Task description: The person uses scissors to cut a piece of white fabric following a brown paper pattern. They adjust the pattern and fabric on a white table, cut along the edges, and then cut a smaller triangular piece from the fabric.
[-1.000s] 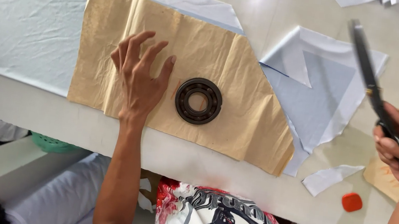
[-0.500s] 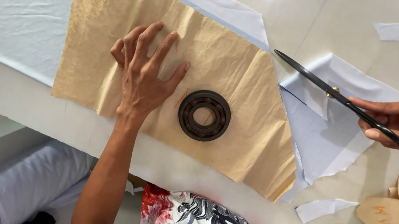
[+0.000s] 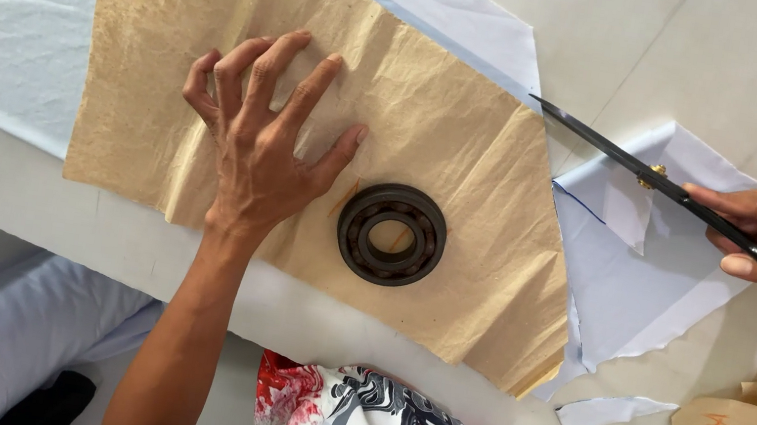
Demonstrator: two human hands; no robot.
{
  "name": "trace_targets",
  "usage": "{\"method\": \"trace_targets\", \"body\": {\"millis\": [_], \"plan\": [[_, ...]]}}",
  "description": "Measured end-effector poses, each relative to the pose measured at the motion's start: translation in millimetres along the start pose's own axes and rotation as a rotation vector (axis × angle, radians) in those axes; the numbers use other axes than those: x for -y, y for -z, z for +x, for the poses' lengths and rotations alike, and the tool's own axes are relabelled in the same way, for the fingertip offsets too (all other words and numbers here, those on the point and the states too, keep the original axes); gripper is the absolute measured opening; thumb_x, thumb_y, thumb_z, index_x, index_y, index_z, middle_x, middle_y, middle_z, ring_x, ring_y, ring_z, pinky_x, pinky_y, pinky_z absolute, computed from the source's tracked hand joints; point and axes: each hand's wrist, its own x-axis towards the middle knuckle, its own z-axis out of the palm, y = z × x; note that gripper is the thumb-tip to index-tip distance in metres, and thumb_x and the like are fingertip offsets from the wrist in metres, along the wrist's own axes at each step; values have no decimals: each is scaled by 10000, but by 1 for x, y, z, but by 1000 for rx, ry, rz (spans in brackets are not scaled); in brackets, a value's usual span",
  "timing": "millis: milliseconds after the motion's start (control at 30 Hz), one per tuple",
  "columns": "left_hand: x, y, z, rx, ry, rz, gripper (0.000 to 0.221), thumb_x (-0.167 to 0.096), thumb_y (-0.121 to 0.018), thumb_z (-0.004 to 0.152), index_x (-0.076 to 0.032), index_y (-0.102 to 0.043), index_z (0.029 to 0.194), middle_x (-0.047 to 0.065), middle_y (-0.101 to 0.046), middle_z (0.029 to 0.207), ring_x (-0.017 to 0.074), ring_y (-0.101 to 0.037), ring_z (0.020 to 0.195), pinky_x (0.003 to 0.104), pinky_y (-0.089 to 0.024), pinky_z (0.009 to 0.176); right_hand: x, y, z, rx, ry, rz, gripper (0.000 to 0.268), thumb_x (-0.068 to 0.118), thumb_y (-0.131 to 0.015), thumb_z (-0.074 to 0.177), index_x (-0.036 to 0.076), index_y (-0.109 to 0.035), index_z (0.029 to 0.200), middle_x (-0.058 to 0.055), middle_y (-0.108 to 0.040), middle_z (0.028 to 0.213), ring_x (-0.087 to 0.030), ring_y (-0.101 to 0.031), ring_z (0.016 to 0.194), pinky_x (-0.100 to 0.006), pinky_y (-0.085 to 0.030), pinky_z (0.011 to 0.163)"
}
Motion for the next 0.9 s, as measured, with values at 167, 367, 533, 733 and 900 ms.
{"method": "trace_targets", "body": {"millis": [167,367,533,733,900], "plan": [[-1,1,1,4,1,-5,416,-450,-790,985,-161,-738,1280,89,-600,1393,329,-559,1251,563,-254,1091,5,-3,9,16,15,-73,756,-246,-709,638,-69,-631,1369,-197,-719,1240,-217,-600,1086,-317,-525,1032],[-2,1,3,-10,3,-10,394,-459,-754,1003,-155,-753,1254,89,-601,1381,332,-563,1234,564,-254,1088,7,-1,10,41,73,-183,762,-157,-756,669,-8,-646,1409,-156,-704,1014,-191,-537,850,-277,-549,973],[-2,3,4,-9,6,-13,383,-462,-731,1011,-151,-761,1233,93,-607,1365,334,-562,1222,551,-253,1085,5,-1,12,25,42,-179,775,-171,-751,637,-10,-633,1385,-189,-747,1265,-164,-576,980,-294,-544,974],[-2,2,5,-11,13,-20,382,-468,-731,1010,-160,-766,1233,87,-607,1368,331,-564,1226,551,-251,1086,1,2,10,40,63,-181,800,-160,-771,650,3,-656,1425,-162,-743,995,-199,-515,771,-253,-503,837],[-1,3,4,-3,23,-24,377,-462,-750,1005,-168,-764,1240,82,-609,1369,331,-559,1232,551,-246,1088,21,-13,16,54,159,-235,802,-76,-797,639,17,-640,1421,-130,-597,780,-236,-453,659,-307,-418,588]]}}
